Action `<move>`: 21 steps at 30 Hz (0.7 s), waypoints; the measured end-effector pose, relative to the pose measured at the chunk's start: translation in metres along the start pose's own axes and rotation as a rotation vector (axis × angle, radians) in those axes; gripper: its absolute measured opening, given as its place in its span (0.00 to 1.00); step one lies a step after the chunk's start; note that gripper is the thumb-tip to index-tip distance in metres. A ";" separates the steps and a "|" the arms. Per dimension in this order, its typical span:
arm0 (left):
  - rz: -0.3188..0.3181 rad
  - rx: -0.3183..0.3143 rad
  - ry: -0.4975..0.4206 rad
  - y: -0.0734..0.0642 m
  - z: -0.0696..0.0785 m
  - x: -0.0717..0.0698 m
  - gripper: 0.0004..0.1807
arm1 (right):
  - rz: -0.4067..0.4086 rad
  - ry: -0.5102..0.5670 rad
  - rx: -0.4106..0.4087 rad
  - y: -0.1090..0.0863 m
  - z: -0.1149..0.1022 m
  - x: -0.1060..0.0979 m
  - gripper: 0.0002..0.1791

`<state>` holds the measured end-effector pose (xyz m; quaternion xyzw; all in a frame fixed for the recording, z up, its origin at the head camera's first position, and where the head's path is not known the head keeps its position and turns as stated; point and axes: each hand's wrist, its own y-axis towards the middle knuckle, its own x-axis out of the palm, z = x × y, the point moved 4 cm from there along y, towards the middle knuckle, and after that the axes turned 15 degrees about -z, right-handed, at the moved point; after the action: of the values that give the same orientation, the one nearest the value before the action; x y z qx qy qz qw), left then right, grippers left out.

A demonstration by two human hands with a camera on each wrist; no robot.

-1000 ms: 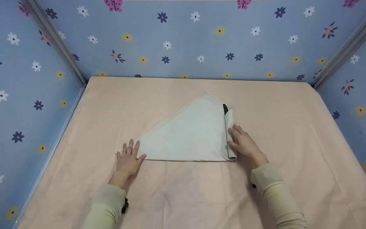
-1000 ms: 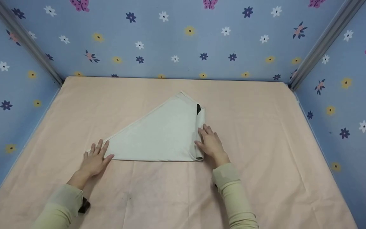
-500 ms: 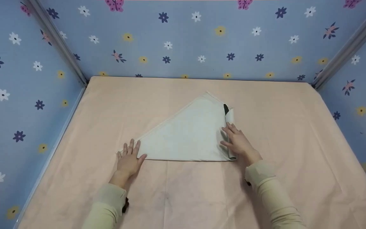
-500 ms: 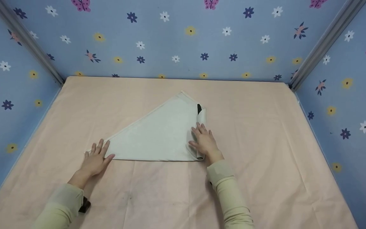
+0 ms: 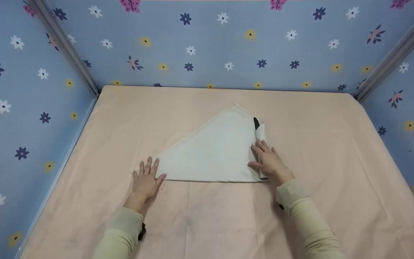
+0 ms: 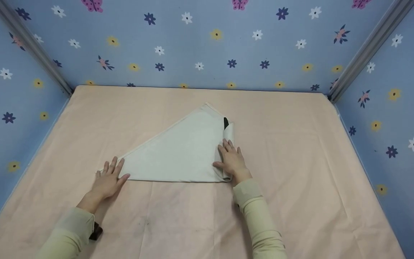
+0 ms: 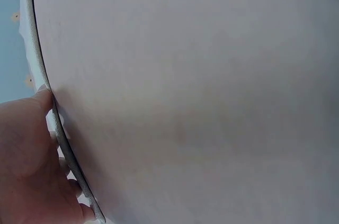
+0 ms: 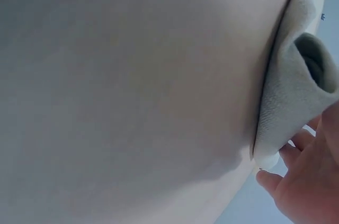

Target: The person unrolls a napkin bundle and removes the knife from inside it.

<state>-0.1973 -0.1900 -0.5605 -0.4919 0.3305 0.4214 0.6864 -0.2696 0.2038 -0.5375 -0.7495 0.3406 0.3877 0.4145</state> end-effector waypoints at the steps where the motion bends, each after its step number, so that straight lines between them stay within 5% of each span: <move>1: -0.001 -0.001 -0.001 0.000 0.000 0.000 0.36 | -0.001 -0.008 0.002 0.000 0.001 0.000 0.40; 21: -0.009 0.000 -0.012 0.001 -0.001 0.001 0.36 | -0.019 -0.069 0.008 -0.006 0.009 -0.001 0.42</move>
<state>-0.1976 -0.1912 -0.5618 -0.4908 0.3240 0.4211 0.6905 -0.2675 0.2144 -0.5375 -0.7372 0.3205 0.4081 0.4328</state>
